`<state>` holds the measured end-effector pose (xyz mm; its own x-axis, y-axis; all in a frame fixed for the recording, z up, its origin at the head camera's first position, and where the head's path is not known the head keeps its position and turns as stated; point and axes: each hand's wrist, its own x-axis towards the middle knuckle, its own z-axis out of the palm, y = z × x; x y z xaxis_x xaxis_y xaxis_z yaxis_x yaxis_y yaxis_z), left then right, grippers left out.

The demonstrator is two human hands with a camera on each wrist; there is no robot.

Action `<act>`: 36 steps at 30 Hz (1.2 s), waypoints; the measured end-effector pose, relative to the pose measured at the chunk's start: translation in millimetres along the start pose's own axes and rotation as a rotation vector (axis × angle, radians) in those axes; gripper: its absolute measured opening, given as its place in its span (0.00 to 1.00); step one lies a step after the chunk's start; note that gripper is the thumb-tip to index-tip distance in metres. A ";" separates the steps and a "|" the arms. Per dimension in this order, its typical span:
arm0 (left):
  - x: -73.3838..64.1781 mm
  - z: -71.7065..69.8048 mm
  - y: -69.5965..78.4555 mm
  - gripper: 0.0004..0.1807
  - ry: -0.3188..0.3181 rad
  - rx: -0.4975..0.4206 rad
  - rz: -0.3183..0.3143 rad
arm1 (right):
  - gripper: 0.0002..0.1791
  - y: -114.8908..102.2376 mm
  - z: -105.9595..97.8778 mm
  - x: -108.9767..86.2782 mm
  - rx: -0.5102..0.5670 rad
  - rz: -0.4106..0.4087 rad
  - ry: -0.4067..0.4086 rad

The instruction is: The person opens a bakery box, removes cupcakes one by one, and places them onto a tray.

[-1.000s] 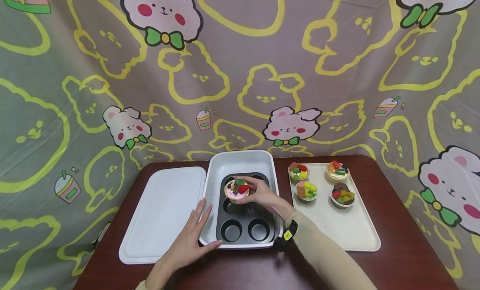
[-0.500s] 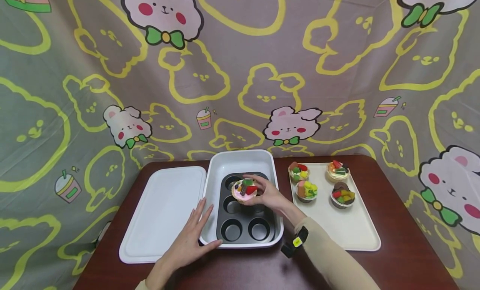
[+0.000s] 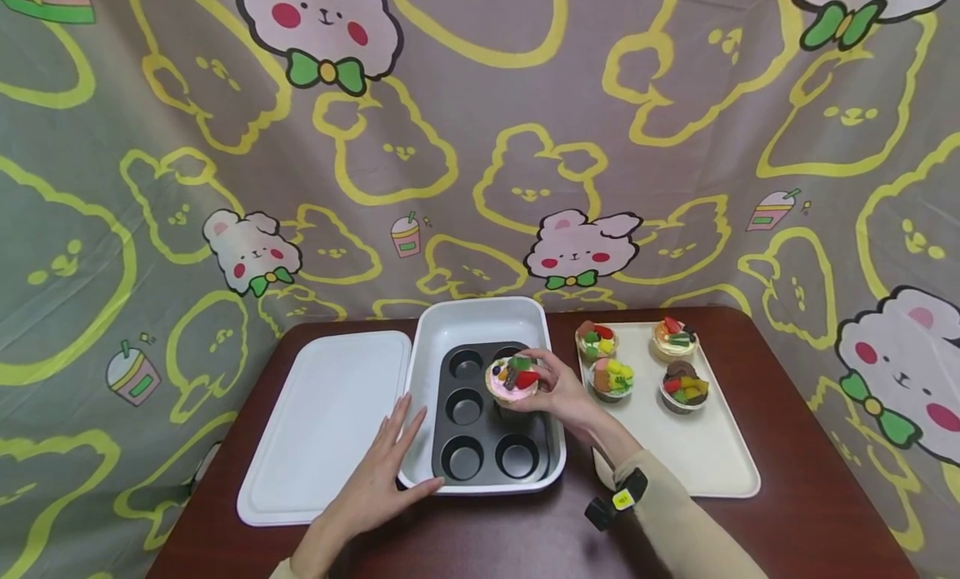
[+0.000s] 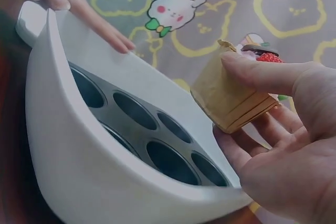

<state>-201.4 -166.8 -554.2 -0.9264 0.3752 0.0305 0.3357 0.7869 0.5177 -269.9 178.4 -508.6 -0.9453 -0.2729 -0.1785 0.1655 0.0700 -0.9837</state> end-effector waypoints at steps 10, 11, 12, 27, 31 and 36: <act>-0.6 -1.5 -1.8 0.61 0.034 0.028 0.019 | 0.48 1.9 -25.5 -27.7 -0.051 -0.043 0.035; -0.6 -1.6 -2.0 0.61 0.037 0.031 0.020 | 0.48 2.5 -28.1 -30.9 -0.060 -0.046 0.043; -0.6 -1.8 -2.1 0.61 0.039 0.030 0.022 | 0.48 3.4 -31.0 -33.9 -0.070 -0.054 0.050; -0.4 -0.7 -3.5 0.61 0.042 0.041 0.028 | 0.43 28.7 -68.2 -80.3 -0.041 -0.150 0.158; -0.4 0.3 -4.0 0.62 0.047 0.040 0.028 | 0.42 38.5 -77.8 -89.9 -0.038 -0.181 0.186; 0.5 3.2 -2.9 0.62 0.033 0.039 0.029 | 0.42 54.1 -91.4 -105.0 -0.005 -0.217 0.228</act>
<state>-202.3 -167.4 -558.4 -0.9212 0.3820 0.0738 0.3683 0.7948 0.4824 -187.4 298.5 -541.2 -0.9972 -0.0597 0.0451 -0.0475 0.0382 -0.9981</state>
